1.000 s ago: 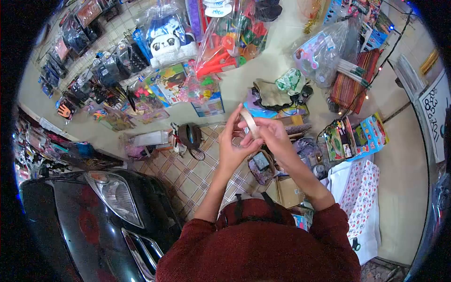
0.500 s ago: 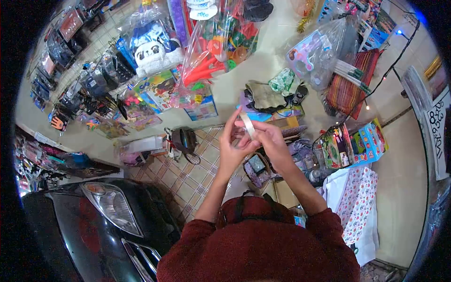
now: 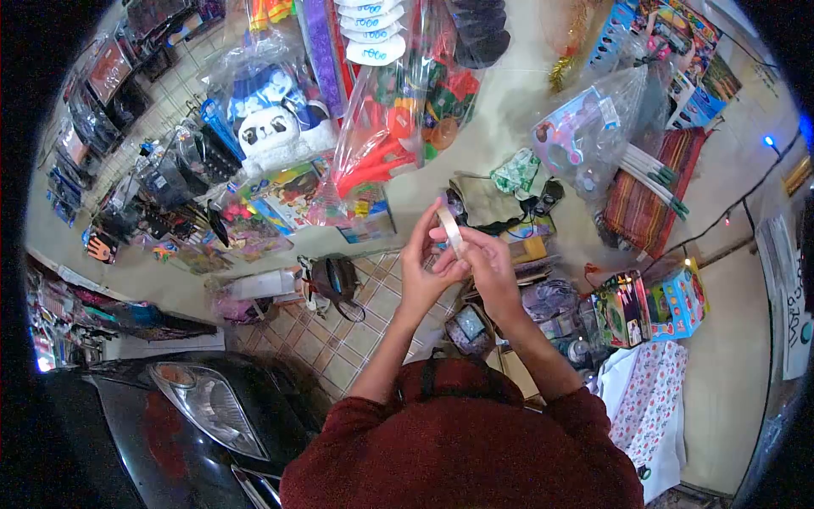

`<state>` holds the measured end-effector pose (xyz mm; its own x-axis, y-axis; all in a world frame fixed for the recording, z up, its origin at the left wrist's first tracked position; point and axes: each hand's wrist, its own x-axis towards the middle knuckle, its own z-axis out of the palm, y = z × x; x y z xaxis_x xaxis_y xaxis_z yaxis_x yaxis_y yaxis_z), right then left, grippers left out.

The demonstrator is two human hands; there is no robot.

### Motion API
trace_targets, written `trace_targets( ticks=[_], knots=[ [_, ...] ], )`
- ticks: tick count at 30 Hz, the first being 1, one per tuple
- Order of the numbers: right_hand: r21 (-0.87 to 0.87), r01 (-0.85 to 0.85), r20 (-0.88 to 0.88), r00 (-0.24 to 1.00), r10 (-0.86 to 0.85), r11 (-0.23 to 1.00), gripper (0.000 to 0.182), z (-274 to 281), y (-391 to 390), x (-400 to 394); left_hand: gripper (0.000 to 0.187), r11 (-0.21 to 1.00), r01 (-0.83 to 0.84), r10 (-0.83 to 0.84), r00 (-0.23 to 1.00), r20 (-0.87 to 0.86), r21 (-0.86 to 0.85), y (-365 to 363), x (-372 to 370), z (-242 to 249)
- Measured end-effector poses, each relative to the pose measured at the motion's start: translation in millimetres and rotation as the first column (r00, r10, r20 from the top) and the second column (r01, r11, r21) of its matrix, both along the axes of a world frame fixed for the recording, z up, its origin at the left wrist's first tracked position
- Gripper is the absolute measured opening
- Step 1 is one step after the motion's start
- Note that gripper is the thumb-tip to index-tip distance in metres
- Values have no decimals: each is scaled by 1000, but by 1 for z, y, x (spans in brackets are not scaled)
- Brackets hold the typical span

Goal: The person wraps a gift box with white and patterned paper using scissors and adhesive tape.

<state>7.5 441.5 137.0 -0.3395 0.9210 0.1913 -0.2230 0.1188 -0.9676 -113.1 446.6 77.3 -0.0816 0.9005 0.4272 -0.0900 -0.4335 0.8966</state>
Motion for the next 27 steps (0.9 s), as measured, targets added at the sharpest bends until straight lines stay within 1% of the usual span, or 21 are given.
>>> trace_targets(
  ticks=[1,4,7,9,10,12,13,15,16,18,19,20,21,24,27],
  knots=[
    [-15,2,-4,1000,-2,1000,37,1,4,-4,81,1000,20,-20,1000,2,-9,4,-3,2],
    [-49,2,-22,1000,-3,999,35,0,16,-16,87,1000,-29,29,999,18,-7,19,-15,-1],
    [-59,11,-48,999,-14,998,32,-7,29,-29,87,998,-42,44,999,23,-57,30,-27,-5],
    [-59,39,-65,997,-43,997,33,-14,38,-39,84,996,-5,4,1000,-13,-90,37,-37,-6],
    [-124,13,-44,999,-19,992,34,-12,42,-40,82,994,16,-19,999,-31,-107,40,-41,-6],
    [-255,-34,-7,999,33,966,37,-4,51,-41,83,991,60,-62,998,-8,-122,46,-46,-4],
    [-249,-40,-75,997,22,968,39,-9,56,-43,83,988,80,-80,997,3,-129,49,-49,-4],
    [-235,-51,-210,978,1,971,44,-21,65,-45,83,993,64,-60,997,41,-104,57,-50,-7],
    [-229,-50,-166,986,11,972,42,-22,68,-44,83,994,57,-51,997,60,-92,61,-51,-9],
    [-216,-48,-80,996,31,975,37,-24,72,-39,82,996,73,-70,997,43,-57,64,-53,-2],
    [-65,66,42,997,-63,996,33,-25,74,-39,81,996,82,-81,996,31,-41,65,-55,0],
    [99,161,149,973,-175,982,30,-25,77,-39,81,996,79,-81,996,-23,-45,68,-58,-3],
    [270,233,234,925,-298,934,27,-24,79,-37,81,996,78,-81,994,-76,-48,70,-62,-6],
    [543,230,336,822,-461,807,31,-7,82,-26,80,997,64,-71,966,-247,-37,76,-71,-6],
    [688,68,398,797,-454,722,26,-2,89,-13,79,999,43,-41,923,-382,-4,80,-76,-2]
  ],
)
